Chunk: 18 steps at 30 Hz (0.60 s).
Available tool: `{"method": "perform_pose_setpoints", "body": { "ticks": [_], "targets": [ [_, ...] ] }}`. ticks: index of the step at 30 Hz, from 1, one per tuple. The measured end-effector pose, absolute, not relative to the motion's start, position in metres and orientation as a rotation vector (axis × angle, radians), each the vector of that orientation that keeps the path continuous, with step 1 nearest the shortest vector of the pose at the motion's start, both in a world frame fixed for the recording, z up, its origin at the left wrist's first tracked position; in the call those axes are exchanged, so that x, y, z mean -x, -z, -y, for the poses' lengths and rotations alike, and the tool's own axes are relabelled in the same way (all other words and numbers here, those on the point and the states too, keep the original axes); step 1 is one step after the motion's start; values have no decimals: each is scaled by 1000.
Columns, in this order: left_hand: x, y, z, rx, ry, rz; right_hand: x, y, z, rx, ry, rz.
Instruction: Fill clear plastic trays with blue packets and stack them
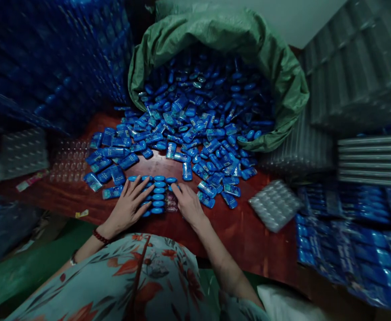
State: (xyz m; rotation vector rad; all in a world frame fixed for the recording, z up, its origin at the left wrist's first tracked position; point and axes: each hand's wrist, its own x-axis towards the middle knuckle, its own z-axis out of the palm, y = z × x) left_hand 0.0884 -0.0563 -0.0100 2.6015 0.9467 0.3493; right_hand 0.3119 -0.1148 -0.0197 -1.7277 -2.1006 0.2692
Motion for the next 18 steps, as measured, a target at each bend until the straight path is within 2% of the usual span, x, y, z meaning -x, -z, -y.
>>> {"method": "perform_pose_setpoints", "body": {
  "ticks": [7, 12, 15, 18],
  "targets": [
    [-90, 9, 55, -2583, -363, -937, -300, -15, 95, 2058, -220, 2435],
    [-90, 14, 56, -2542, -419, -923, -298, -10, 101, 2081, -117, 2408],
    [-79, 14, 59, -2458, -658, -1031, -306, -3, 110, 2089, 29, 2202],
    [-54, 14, 58, -2209, -1020, -1426, -320, 0, 107, 2202, 130, 1836]
  ]
}}
